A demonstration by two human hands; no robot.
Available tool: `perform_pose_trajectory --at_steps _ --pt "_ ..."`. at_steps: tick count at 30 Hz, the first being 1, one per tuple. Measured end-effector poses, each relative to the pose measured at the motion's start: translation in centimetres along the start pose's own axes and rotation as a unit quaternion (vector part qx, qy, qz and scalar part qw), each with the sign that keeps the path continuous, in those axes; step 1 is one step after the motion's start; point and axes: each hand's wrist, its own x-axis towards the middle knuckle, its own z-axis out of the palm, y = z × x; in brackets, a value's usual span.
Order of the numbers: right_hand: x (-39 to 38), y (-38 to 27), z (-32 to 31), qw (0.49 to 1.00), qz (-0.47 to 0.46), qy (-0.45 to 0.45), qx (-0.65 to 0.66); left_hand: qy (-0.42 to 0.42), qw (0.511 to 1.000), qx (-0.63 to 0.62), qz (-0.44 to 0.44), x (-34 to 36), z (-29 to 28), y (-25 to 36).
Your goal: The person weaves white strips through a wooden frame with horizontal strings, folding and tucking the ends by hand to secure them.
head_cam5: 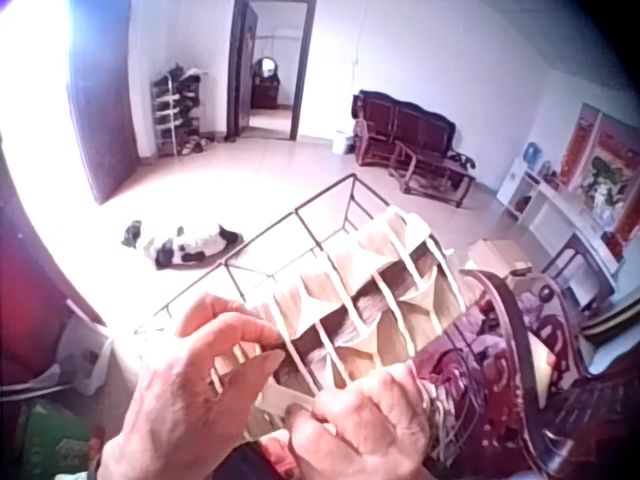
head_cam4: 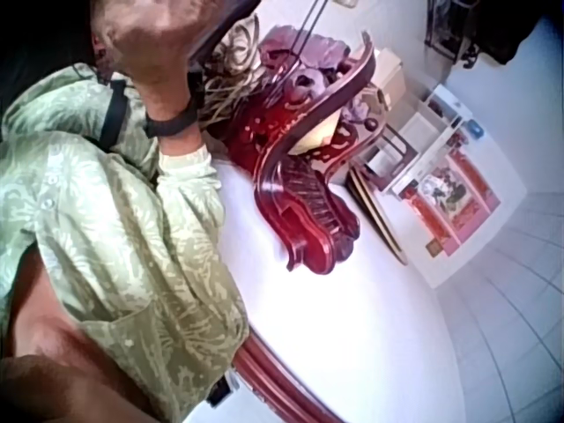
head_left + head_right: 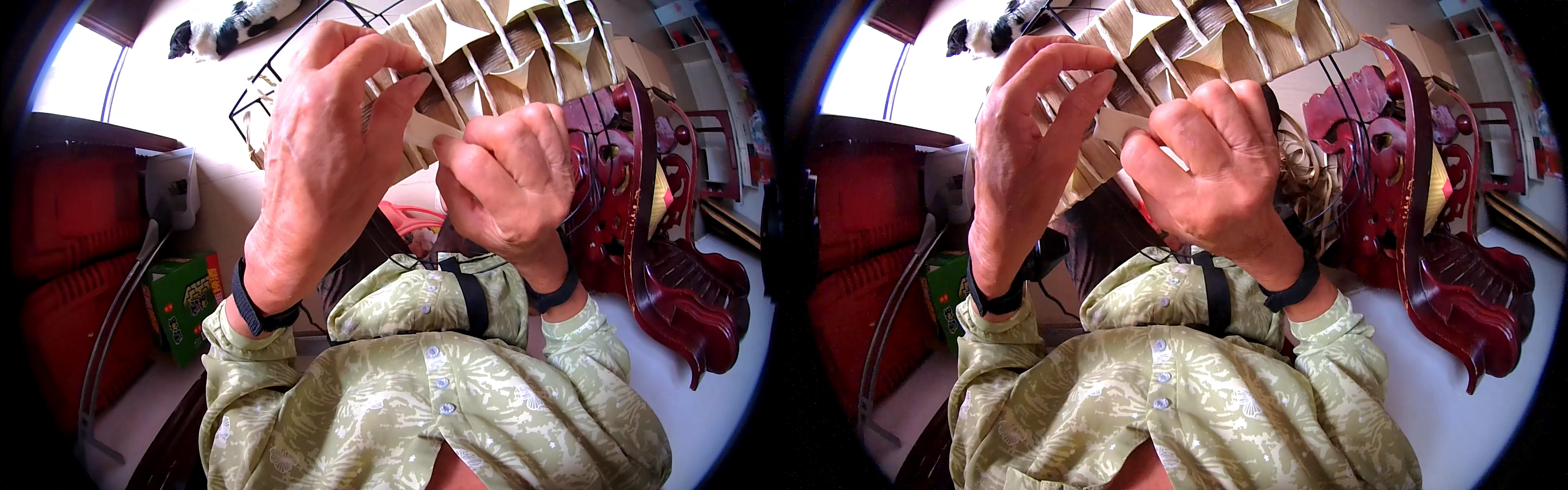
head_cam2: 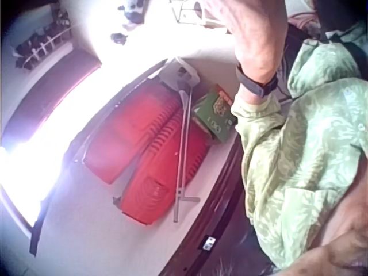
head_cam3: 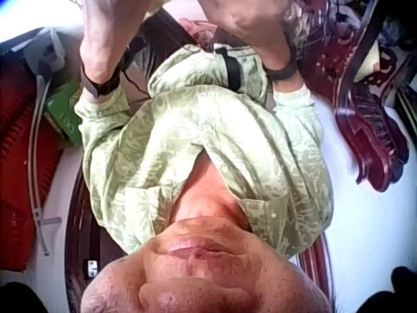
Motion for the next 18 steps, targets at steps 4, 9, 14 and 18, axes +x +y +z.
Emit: perform_pose_trajectory --at_steps 4,9,14,18 --pt "-0.1 0.0 -0.2 1.0 0.004 -0.01 0.005 -0.037 0.998 0.016 -0.048 0.7 -0.4 0.6" --pt "0.0 -0.2 -1.1 0.999 0.01 -0.033 -0.01 -0.089 0.993 0.033 -0.07 1.0 -1.0 0.4" --pt "0.4 -0.1 -1.6 0.999 0.011 -0.04 -0.015 -0.098 0.994 0.014 -0.043 1.0 -1.3 -0.2" --pt "0.5 0.3 -1.3 0.999 0.006 -0.04 -0.005 -0.091 0.992 -0.038 -0.08 0.9 -0.6 -0.3"
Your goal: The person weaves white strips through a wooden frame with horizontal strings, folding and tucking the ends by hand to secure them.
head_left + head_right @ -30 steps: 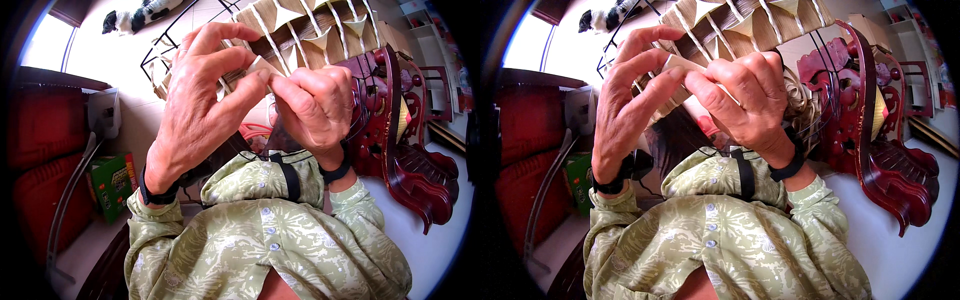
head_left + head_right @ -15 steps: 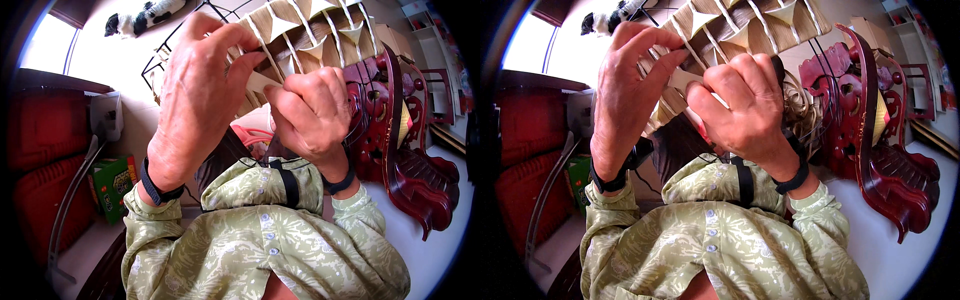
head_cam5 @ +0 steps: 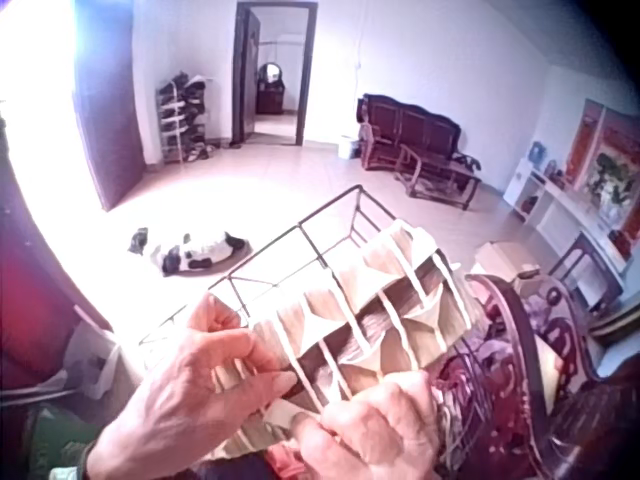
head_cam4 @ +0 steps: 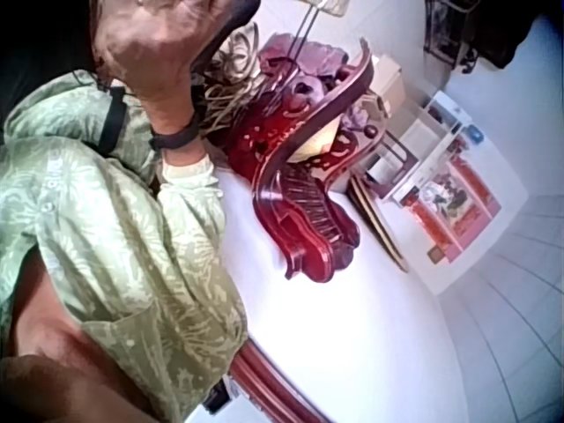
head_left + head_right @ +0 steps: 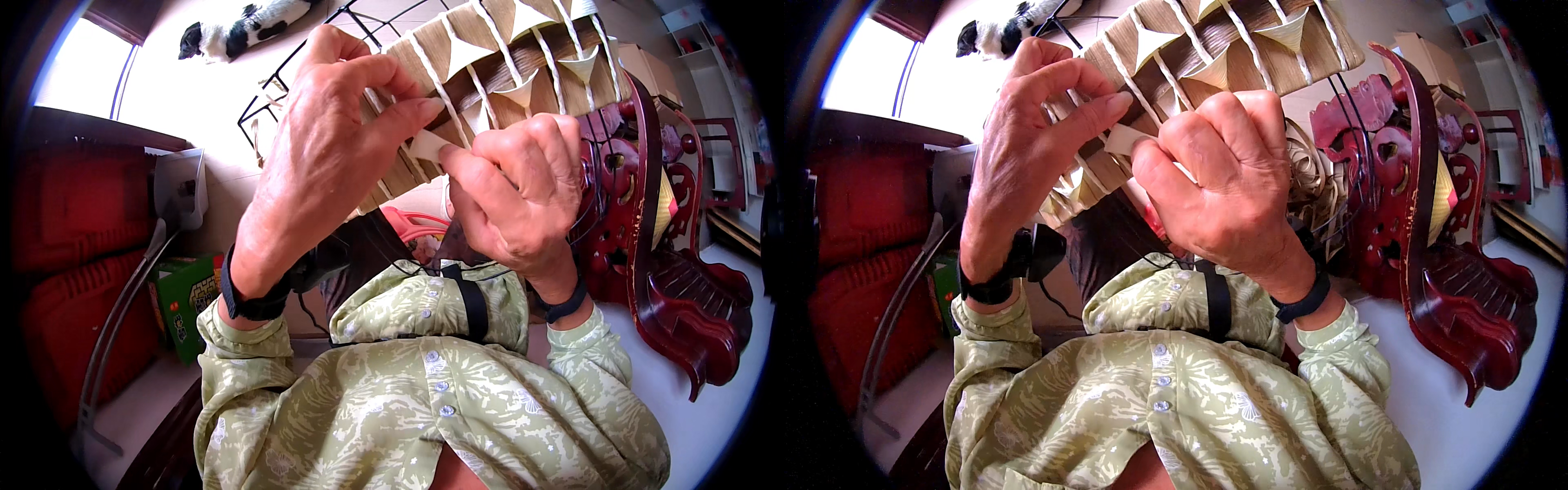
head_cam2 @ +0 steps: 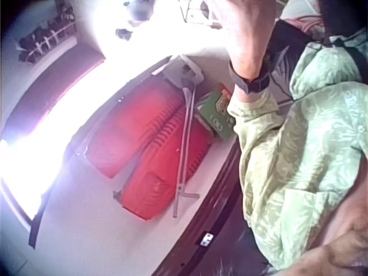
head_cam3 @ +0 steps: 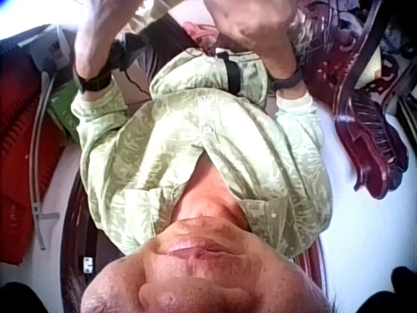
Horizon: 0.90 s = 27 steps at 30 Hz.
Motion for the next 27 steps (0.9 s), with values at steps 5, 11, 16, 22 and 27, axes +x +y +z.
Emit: perform_pose_trajectory --at_steps 5,11,16,22,27 --pt "0.3 -0.3 -0.1 1.0 0.007 -0.013 0.023 -0.012 0.995 -0.083 -0.058 -0.2 -0.2 -0.6" --pt "0.4 0.2 0.4 1.0 0.012 -0.022 0.018 0.018 1.0 -0.004 0.007 0.0 0.3 -0.8" --pt "-0.1 0.7 0.3 0.999 -0.004 -0.008 0.047 -0.023 1.0 -0.012 0.006 0.1 -0.7 -0.2" --pt "-0.4 0.6 0.2 0.999 0.001 -0.006 0.052 -0.089 0.995 0.033 -0.013 1.2 -1.5 1.0" --pt "-0.1 0.5 -0.2 0.998 0.013 -0.041 0.046 -0.039 0.999 0.002 -0.016 0.5 -0.1 -0.2"
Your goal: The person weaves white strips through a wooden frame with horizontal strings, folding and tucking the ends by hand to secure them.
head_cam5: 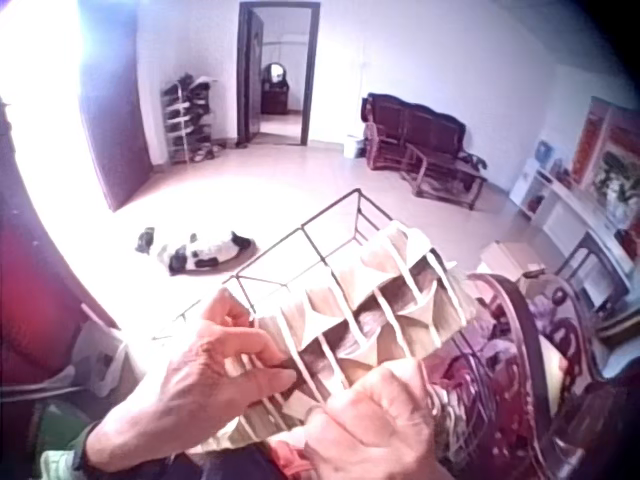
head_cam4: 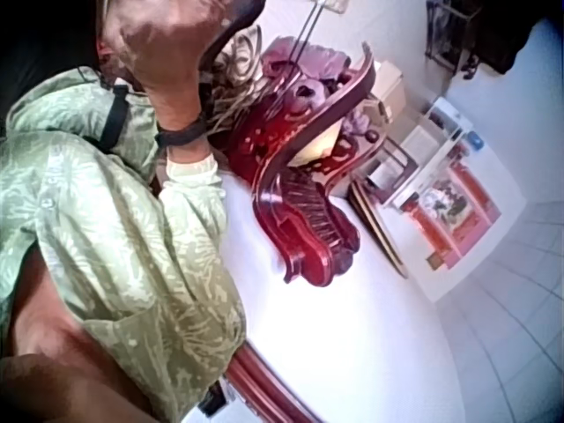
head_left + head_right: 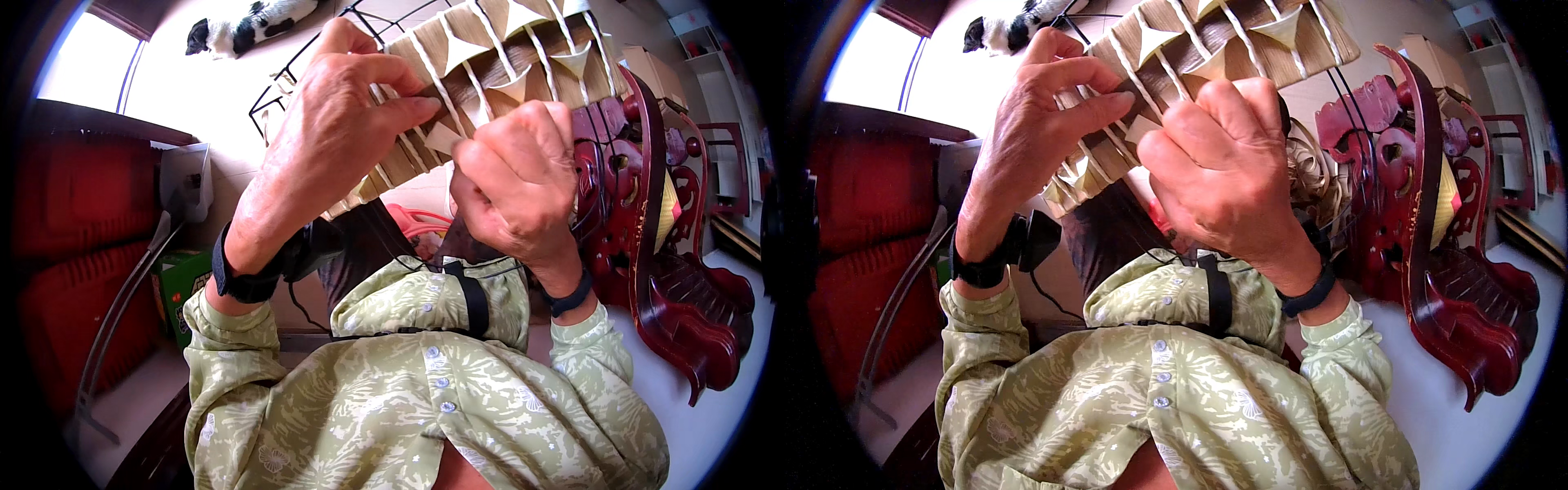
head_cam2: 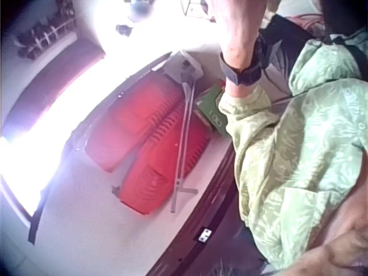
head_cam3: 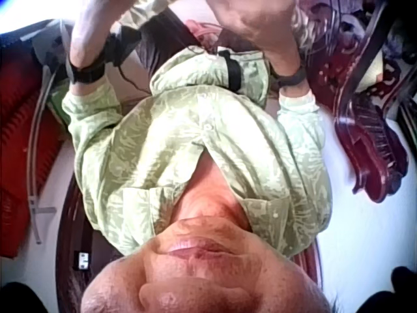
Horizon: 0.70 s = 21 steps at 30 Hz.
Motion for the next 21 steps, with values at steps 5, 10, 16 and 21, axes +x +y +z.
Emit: perform_pose_trajectory --at_steps 5,10,16,21 --pt "0.4 -0.7 0.3 0.998 0.035 -0.011 -0.047 0.014 0.999 -0.03 -0.011 0.1 0.4 -0.3" --pt "0.6 -1.3 1.2 0.993 0.055 0.019 -0.103 0.001 0.999 0.023 0.039 -0.2 -0.1 -0.3" --pt "0.4 -1.3 1.9 0.991 0.046 0.041 -0.117 0.032 0.997 0.044 0.047 -0.9 0.2 -0.2" --pt "0.5 -2.2 -1.6 0.996 0.066 -0.039 -0.054 0.053 0.997 0.032 0.048 -1.8 0.1 -0.5"
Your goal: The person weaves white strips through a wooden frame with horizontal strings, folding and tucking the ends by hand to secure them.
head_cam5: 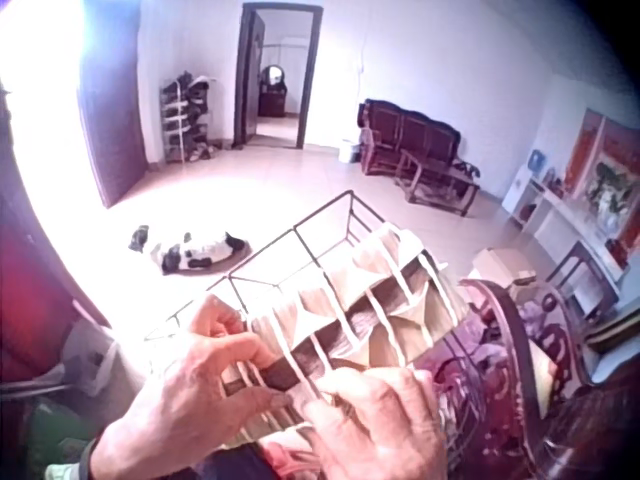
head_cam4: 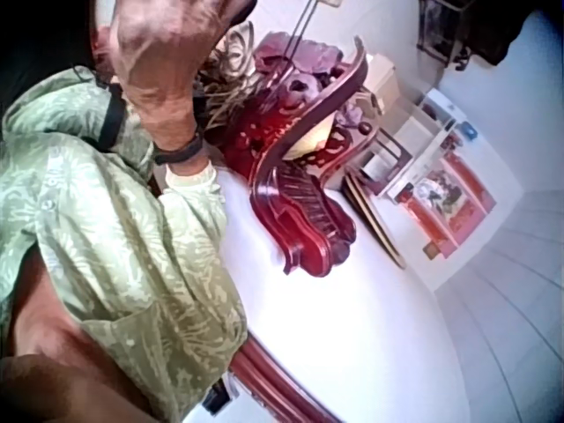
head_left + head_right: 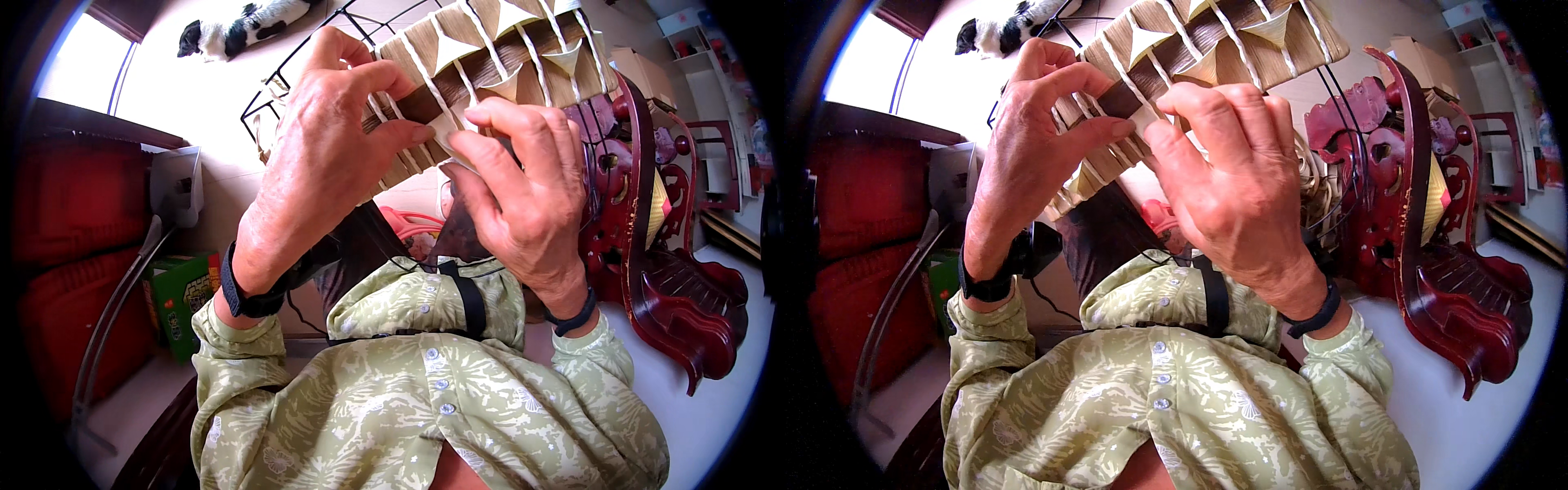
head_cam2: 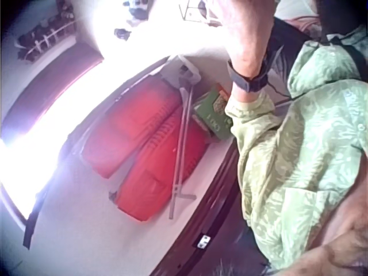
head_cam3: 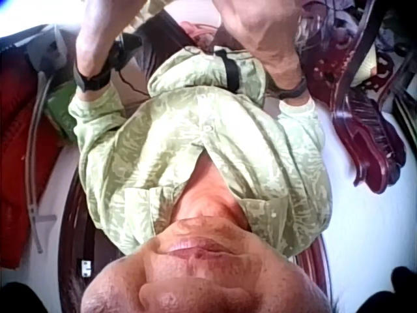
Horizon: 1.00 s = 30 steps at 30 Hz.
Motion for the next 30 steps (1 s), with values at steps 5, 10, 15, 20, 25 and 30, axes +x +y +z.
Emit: perform_pose_trajectory --at_steps 5,10,15,20,25,30 --pt "-0.3 0.1 -0.3 1.0 -0.009 0.014 0.025 0.0 1.0 -0.003 -0.001 -0.2 0.0 0.2" --pt "-0.2 0.1 -0.5 1.0 -0.012 -0.011 0.023 -0.003 1.0 -0.001 0.012 -0.3 -0.3 0.2" --pt "-0.5 0.5 1.0 0.995 -0.082 0.047 -0.022 0.032 0.998 -0.054 -0.011 -0.4 -0.2 0.6" --pt "0.4 0.0 2.9 0.992 -0.081 0.09 -0.03 0.093 0.994 -0.062 -0.006 -0.4 -0.6 0.4" --pt "0.2 -0.4 3.2 0.992 -0.081 0.091 -0.023 0.051 0.998 -0.019 -0.019 -0.2 -1.6 0.3" --pt "0.1 -0.3 3.5 0.991 -0.087 0.103 -0.014 0.011 0.999 -0.036 -0.036 0.1 -2.1 0.9"
